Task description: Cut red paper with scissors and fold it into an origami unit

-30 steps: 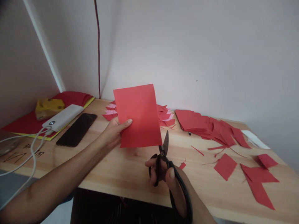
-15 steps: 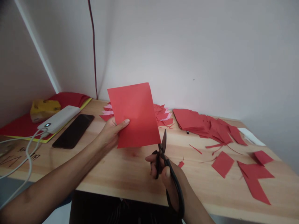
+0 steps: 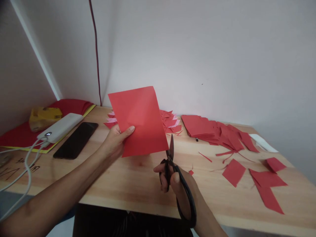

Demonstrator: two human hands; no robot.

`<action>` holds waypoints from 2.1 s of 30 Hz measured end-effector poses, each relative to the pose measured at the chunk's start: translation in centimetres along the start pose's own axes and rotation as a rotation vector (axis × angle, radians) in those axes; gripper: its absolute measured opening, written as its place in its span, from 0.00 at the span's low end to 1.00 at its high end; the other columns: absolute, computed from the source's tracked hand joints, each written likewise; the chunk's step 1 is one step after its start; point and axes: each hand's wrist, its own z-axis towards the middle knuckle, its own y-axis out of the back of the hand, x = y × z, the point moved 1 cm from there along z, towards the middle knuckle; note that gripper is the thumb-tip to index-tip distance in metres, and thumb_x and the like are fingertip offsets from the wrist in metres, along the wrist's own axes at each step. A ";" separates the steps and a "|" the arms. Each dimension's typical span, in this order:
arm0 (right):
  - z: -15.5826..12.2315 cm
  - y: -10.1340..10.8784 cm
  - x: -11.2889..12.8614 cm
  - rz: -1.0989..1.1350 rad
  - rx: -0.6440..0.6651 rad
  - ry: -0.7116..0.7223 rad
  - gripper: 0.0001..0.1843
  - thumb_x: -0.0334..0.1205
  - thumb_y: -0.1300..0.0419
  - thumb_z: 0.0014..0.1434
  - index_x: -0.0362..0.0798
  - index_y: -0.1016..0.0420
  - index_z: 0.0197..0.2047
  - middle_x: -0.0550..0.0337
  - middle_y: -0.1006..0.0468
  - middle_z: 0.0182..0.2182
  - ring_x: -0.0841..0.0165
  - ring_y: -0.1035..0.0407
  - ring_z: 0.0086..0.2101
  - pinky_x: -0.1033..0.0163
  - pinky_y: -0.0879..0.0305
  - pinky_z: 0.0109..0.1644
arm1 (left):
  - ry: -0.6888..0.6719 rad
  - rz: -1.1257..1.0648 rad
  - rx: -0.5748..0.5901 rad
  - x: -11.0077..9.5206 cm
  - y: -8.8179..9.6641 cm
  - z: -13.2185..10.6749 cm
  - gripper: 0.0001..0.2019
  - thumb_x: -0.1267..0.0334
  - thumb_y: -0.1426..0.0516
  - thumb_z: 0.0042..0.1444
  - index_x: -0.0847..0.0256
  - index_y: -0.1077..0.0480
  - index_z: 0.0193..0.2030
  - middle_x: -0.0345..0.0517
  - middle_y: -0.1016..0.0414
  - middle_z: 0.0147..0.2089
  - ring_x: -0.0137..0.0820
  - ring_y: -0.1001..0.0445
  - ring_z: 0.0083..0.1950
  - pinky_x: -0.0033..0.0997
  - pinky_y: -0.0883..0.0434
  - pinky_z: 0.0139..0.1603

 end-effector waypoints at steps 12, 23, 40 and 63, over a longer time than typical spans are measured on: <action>-0.3 0.0 -0.1 -0.003 -0.019 -0.067 0.37 0.72 0.57 0.56 0.44 0.30 0.34 0.64 0.38 0.15 0.72 0.43 0.17 0.63 0.44 0.21 | 0.017 0.005 -0.033 -0.2 -0.2 -0.1 0.17 0.60 0.34 0.48 0.64 0.26 0.45 0.54 0.21 0.47 0.38 0.21 0.43 0.41 0.27 0.50; -1.1 0.6 -1.2 -0.005 -0.054 -0.110 0.32 0.65 0.54 0.62 0.43 0.27 0.35 0.66 0.38 0.12 0.74 0.44 0.14 0.67 0.48 0.19 | 0.021 -0.019 -0.022 -0.4 -0.5 -0.2 0.15 0.62 0.35 0.50 0.65 0.26 0.44 0.54 0.21 0.46 0.37 0.21 0.43 0.38 0.26 0.49; -1.0 0.2 -0.4 -0.022 -0.112 -0.209 0.33 0.68 0.53 0.59 0.45 0.26 0.32 0.67 0.41 0.10 0.73 0.46 0.13 0.65 0.47 0.19 | 0.071 -0.005 -0.031 -0.7 -0.6 -0.4 0.18 0.61 0.34 0.48 0.64 0.27 0.46 0.56 0.22 0.50 0.40 0.21 0.45 0.41 0.27 0.52; -0.1 1.3 -1.0 0.018 0.095 -0.030 0.31 0.64 0.61 0.64 0.45 0.32 0.42 0.63 0.35 0.21 0.69 0.40 0.23 0.61 0.44 0.29 | 0.178 0.074 0.034 -0.9 -0.8 -1.0 0.17 0.60 0.34 0.48 0.64 0.26 0.45 0.55 0.20 0.45 0.40 0.20 0.41 0.41 0.25 0.48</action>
